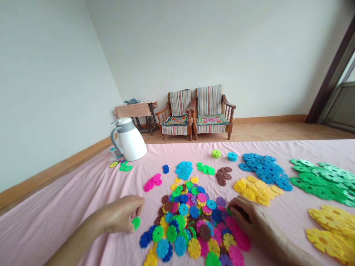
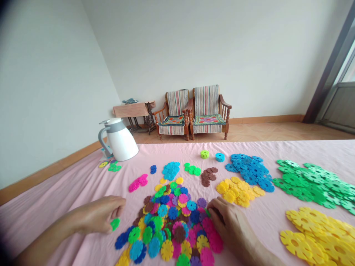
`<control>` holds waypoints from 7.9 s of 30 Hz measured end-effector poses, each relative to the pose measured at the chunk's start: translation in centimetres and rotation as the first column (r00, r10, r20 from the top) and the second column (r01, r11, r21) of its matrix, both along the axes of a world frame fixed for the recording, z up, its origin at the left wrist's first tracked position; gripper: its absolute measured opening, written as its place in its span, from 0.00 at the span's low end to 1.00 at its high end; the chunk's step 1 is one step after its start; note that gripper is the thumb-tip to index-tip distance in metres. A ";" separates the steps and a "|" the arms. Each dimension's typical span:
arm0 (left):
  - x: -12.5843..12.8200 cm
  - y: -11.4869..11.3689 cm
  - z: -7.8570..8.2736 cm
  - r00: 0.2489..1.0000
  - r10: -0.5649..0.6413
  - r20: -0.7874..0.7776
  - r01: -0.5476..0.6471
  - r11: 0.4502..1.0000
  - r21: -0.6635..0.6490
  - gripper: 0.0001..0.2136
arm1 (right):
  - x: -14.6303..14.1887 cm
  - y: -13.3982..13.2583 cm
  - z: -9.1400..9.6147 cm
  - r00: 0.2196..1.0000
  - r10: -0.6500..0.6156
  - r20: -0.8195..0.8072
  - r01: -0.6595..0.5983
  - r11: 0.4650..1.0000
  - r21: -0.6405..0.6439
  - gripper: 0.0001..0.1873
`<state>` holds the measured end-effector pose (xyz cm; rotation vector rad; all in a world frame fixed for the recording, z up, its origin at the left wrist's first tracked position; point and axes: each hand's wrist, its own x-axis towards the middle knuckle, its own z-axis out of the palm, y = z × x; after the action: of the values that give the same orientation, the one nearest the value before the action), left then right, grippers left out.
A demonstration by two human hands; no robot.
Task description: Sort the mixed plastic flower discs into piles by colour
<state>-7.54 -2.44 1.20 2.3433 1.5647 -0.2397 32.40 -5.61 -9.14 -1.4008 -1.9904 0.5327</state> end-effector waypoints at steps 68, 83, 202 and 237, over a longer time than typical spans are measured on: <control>17.8 8.0 0.0 0.724 0.092 0.683 0.123 0.958 -0.260 0.07 | -2.5 -2.5 2.4 0.918 -0.106 0.381 0.069 0.992 0.109 0.13; 17.9 7.1 -1.4 0.658 0.006 0.753 -0.051 0.998 0.037 0.03 | -2.3 -2.5 2.2 0.910 -0.147 0.388 0.085 0.982 0.171 0.14; 11.3 2.7 1.8 0.721 -0.041 0.691 0.149 0.984 -0.097 0.07 | -1.9 -2.0 1.3 0.924 -0.154 0.351 0.089 0.977 0.193 0.18; 14.5 7.7 -2.0 0.928 -0.157 0.339 0.106 0.981 0.164 0.08 | -1.9 -2.0 1.3 0.911 -0.131 0.391 0.088 0.988 0.127 0.19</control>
<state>6.93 5.25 -0.83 2.4345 1.2907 0.2602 30.46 -7.60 -7.89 -1.6425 -2.1968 0.0872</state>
